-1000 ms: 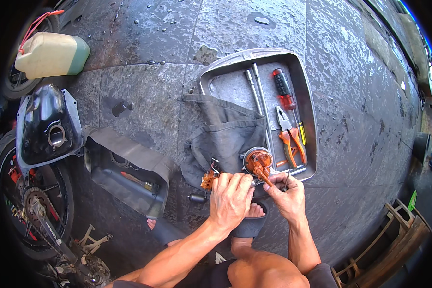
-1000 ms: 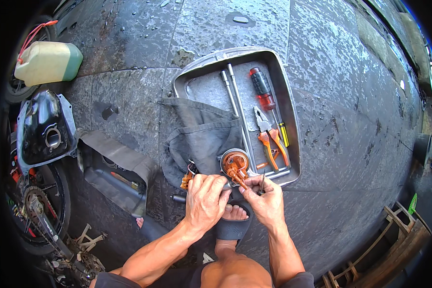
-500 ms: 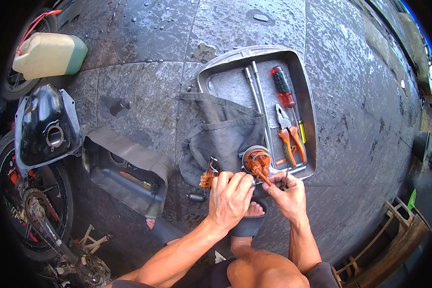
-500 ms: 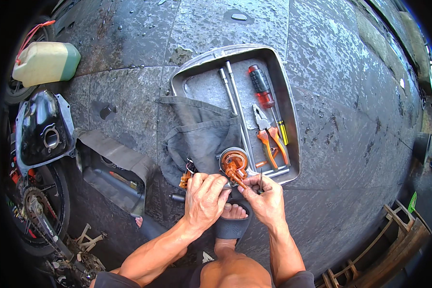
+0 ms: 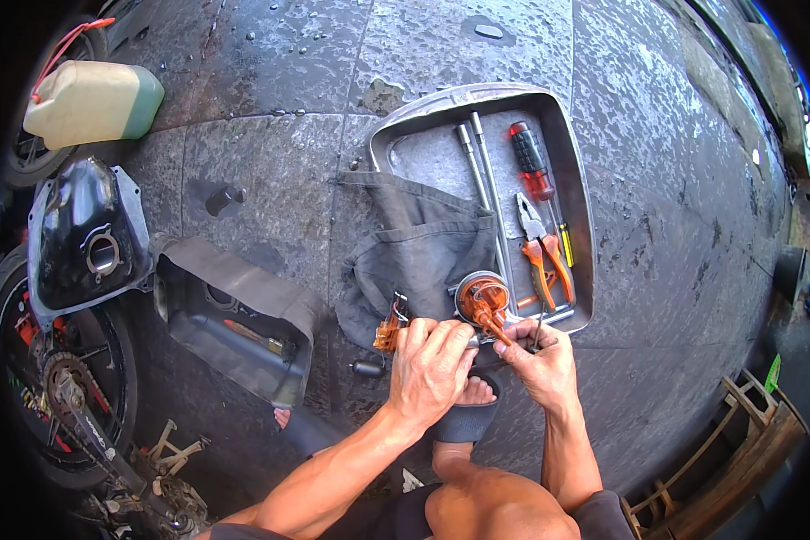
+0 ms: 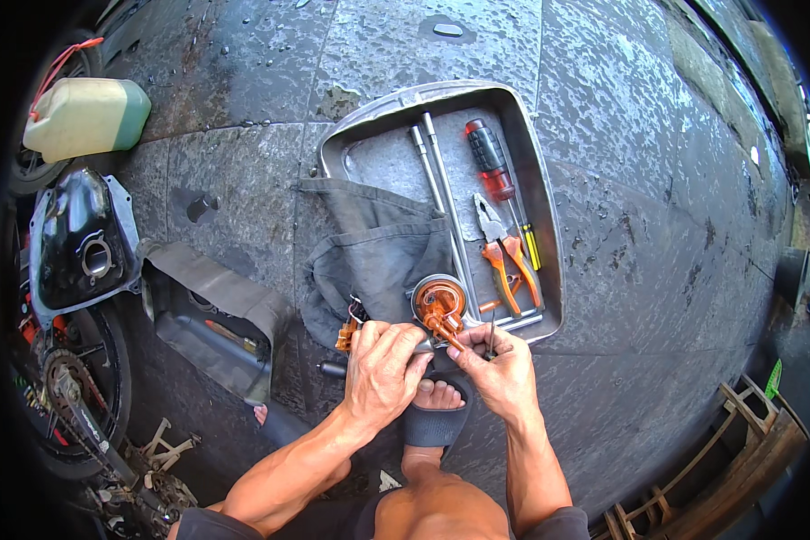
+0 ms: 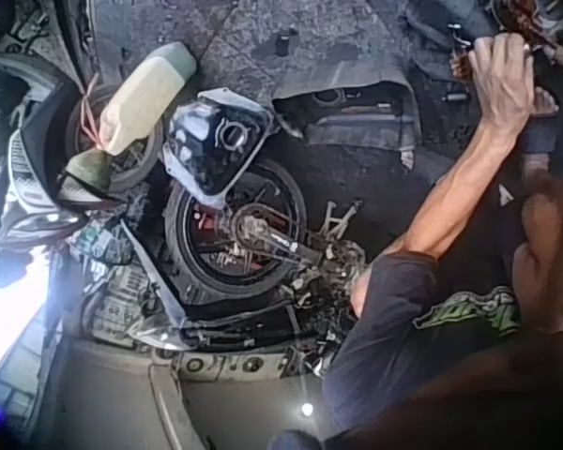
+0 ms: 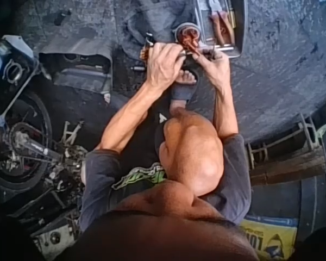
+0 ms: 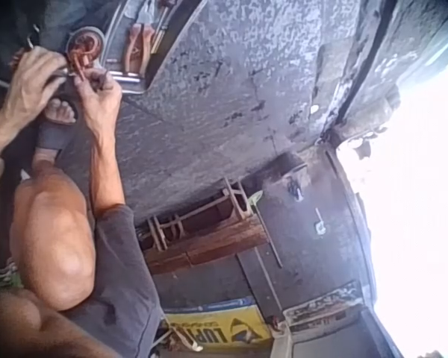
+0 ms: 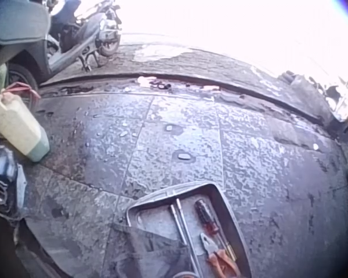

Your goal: Inspecting and repairing a motorcycle fuel pump assembly.

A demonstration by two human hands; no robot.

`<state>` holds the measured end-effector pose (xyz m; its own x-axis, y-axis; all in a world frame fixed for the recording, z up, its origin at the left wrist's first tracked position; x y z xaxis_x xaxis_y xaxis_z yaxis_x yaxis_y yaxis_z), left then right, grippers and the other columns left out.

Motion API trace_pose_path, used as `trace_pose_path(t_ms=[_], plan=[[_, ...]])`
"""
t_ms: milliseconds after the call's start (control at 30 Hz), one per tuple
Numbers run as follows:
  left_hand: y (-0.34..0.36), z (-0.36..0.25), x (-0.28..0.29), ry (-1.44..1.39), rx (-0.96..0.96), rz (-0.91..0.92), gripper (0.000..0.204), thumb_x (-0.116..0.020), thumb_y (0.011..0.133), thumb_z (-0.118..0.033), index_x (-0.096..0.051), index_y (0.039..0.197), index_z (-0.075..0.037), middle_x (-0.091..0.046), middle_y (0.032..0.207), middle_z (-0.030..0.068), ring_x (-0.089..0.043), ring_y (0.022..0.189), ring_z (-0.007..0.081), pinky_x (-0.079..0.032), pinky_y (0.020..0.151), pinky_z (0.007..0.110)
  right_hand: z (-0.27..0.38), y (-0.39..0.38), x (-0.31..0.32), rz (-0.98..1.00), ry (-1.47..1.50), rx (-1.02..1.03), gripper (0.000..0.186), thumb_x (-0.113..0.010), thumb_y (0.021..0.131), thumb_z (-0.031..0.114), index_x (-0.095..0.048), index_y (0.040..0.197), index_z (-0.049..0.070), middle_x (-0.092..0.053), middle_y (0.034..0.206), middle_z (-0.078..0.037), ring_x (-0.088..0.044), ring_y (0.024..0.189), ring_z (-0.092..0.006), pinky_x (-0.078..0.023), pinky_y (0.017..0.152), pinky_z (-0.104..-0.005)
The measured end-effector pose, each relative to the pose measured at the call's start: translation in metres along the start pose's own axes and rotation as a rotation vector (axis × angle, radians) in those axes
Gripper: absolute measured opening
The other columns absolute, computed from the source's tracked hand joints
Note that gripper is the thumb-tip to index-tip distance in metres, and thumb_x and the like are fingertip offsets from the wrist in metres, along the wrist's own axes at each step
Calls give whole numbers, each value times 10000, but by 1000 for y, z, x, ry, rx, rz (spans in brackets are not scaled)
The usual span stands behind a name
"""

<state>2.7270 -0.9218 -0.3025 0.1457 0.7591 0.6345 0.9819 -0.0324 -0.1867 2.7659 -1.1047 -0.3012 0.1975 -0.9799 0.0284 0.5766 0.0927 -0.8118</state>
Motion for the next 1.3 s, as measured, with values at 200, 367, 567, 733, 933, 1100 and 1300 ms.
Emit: trace_pose_path(t_ms=[200,367,567,733,933,1100,1300], plan=[[0,0,0,-15,4,1,364,-808,729,-80,-661,1060,-46,-700,1030,79,-592,944,279,-430,836,414,-1,0,-1,-1,3,32,159,-783,871,20,-692,994,-27,-662,810,6,-562,696,-43,-479,630,-206],[0,2,0,-37,9,-7,358,-809,729,-78,-661,1054,-46,-701,1026,79,-593,941,277,-430,840,413,2,0,-2,-13,-35,16,156,-773,874,15,-692,999,-31,-658,803,6,-554,697,-43,-476,630,-209],[1,2,2,-46,2,-9,353,-810,733,-75,-662,1053,-42,-703,1022,83,-596,937,277,-432,840,411,4,-2,-4,-30,-63,34,147,-771,872,12,-694,990,-29,-652,795,10,-540,693,-37,-470,626,-204],[1,2,2,-48,5,-14,345,-811,740,-74,-667,1051,-39,-705,1021,85,-599,933,276,-436,844,409,4,-2,-5,-42,-63,32,145,-770,870,9,-697,988,-34,-651,790,11,-539,691,-35,-473,623,-205],[1,3,1,-35,-7,-11,334,-808,746,-76,-667,1046,-37,-704,1018,81,-596,930,275,-439,841,408,3,-1,-5,-30,-73,61,143,-770,867,4,-701,984,-41,-651,790,8,-540,690,-36,-474,622,-205],[3,5,-1,-52,-22,-13,325,-808,742,-75,-661,1030,-41,-697,994,72,-596,927,274,-439,836,412,-1,-4,-10,-97,-38,71,143,-768,861,-1,-703,982,-40,-654,796,4,-545,699,-37,-474,630,-204],[1,6,-4,-50,-41,-16,335,-808,737,-72,-660,1036,-49,-696,999,68,-602,927,272,-436,823,412,-7,-4,-12,-169,16,104,153,-776,851,1,-702,978,-39,-653,798,2,-548,718,-41,-473,647,-202]])
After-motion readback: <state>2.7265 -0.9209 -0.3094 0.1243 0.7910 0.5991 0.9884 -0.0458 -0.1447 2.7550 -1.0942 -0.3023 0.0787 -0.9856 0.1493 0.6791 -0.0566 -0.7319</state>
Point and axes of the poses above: each hand's wrist, its own y-axis towards the middle knuckle, its own x-axis out of the back of the hand, z = x × y, the point moved 1 cm from there along y, towards the middle knuckle
